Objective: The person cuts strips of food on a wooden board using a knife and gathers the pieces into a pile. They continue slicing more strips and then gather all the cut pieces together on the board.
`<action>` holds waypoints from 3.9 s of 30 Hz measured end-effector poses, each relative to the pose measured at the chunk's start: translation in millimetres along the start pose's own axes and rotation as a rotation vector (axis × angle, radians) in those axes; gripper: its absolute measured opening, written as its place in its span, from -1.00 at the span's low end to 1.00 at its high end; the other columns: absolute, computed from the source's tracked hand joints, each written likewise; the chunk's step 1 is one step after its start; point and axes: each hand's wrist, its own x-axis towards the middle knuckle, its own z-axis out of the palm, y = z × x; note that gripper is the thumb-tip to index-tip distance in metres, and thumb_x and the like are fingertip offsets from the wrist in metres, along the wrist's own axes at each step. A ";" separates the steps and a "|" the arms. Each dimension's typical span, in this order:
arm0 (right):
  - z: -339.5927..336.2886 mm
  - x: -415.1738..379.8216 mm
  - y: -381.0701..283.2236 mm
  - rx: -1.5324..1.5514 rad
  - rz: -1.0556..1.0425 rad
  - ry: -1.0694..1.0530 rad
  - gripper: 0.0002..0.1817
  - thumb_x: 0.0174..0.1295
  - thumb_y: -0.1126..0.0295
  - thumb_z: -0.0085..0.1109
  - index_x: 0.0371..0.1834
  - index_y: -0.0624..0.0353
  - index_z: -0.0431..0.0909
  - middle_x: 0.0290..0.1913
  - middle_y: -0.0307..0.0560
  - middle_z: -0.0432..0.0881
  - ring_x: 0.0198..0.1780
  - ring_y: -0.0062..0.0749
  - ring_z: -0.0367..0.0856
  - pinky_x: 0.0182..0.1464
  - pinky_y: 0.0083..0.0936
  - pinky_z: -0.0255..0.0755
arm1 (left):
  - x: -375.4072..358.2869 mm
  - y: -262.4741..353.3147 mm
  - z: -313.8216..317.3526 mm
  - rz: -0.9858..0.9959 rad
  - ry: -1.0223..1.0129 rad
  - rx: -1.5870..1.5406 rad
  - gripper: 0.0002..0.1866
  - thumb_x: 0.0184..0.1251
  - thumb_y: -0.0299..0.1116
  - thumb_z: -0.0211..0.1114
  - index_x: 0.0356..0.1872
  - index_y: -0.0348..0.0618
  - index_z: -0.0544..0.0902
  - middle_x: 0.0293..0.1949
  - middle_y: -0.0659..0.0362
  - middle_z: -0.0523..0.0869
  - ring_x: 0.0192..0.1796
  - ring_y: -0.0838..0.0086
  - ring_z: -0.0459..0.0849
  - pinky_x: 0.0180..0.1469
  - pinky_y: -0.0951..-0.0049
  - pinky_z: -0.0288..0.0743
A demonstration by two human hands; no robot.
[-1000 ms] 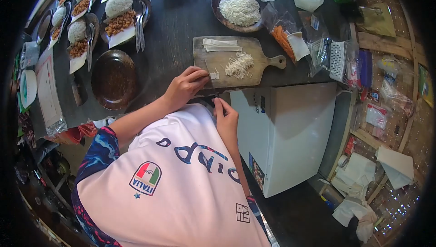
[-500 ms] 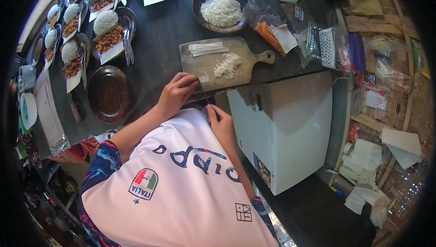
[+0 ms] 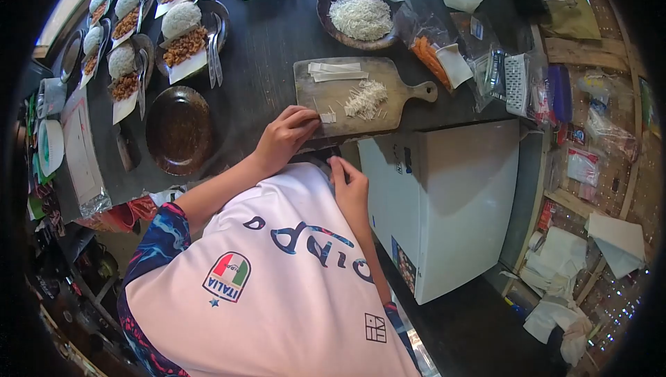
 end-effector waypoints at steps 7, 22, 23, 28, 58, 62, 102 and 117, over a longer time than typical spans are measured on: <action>0.9 9.7 -4.7 0.039 0.016 -0.045 -0.59 0.59 0.17 0.30 0.06 0.41 0.79 -0.50 -0.32 0.55 -0.40 -0.68 0.43 -0.30 -0.62 0.34 | -4.2 4.5 1.9 -0.005 0.016 -0.020 -0.78 0.26 -0.54 0.45 -0.07 -0.28 0.84 0.02 0.16 0.77 0.11 0.27 0.73 0.08 0.33 0.73; -3.8 1.2 -0.2 0.098 0.054 -0.055 -0.59 0.60 0.16 0.29 0.00 0.39 0.81 -0.49 -0.35 0.53 -0.40 -0.72 0.42 -0.31 -0.64 0.30 | -0.6 2.4 0.6 -0.010 0.039 -0.043 -0.79 0.29 -0.56 0.46 -0.07 -0.26 0.85 0.01 0.15 0.79 0.10 0.23 0.74 0.11 0.30 0.71; -3.4 7.3 -3.4 0.121 0.062 -0.072 -0.59 0.60 0.15 0.29 0.00 0.39 0.81 -0.49 -0.36 0.53 -0.40 -0.72 0.42 -0.31 -0.65 0.29 | -0.7 2.7 0.9 -0.021 0.044 -0.052 -0.79 0.29 -0.55 0.46 -0.07 -0.26 0.85 0.01 0.15 0.79 0.10 0.22 0.73 0.11 0.29 0.71; -9.3 6.8 -4.1 0.091 0.048 -0.070 -0.59 0.61 0.15 0.28 0.00 0.39 0.80 -0.50 -0.39 0.50 -0.42 -0.74 0.36 -0.34 -0.65 0.23 | -1.2 4.4 3.8 -0.090 0.082 -0.072 -0.81 0.26 -0.56 0.51 -0.10 -0.22 0.87 -0.01 0.16 0.82 0.09 0.20 0.75 0.10 0.27 0.70; -13.8 -13.3 -2.9 0.006 0.070 -0.064 -0.52 0.63 0.05 0.23 -0.01 0.37 0.79 -0.50 -0.36 0.48 -0.40 -0.70 0.38 -0.32 -0.63 0.27 | -3.6 4.5 5.3 -0.113 0.104 -0.076 -0.81 0.25 -0.55 0.51 -0.11 -0.20 0.84 0.01 0.17 0.77 0.11 0.20 0.71 0.09 0.26 0.70; -12.3 -15.4 2.9 0.012 0.074 -0.063 -0.52 0.63 0.04 0.23 0.01 0.35 0.80 -0.50 -0.36 0.49 -0.42 -0.70 0.39 -0.35 -0.62 0.28 | -3.0 4.8 3.1 -0.111 0.092 -0.081 -0.81 0.26 -0.55 0.51 -0.11 -0.20 0.84 0.01 0.17 0.77 0.11 0.20 0.71 0.09 0.26 0.70; -40.9 24.6 -6.2 0.060 -0.068 -0.060 -0.62 0.66 0.15 0.20 0.07 0.29 0.78 -0.38 -0.34 0.64 -0.47 -0.78 0.41 -0.44 -0.72 0.22 | 48.2 -10.8 -15.3 -0.195 0.142 0.030 -0.68 0.37 -0.39 0.48 0.13 -0.13 0.81 0.18 0.16 0.73 0.29 0.16 0.64 0.28 0.20 0.64; -36.9 17.6 -4.4 0.309 -0.057 0.231 -0.57 0.68 0.08 0.17 0.14 0.27 0.76 -0.32 -0.33 0.70 -0.50 -0.78 0.45 -0.48 -0.74 0.20 | 91.6 -29.5 21.0 0.023 0.029 0.333 -0.79 0.44 -0.30 0.40 -0.04 -0.12 0.85 0.30 0.07 0.68 0.46 0.14 0.56 0.48 0.14 0.50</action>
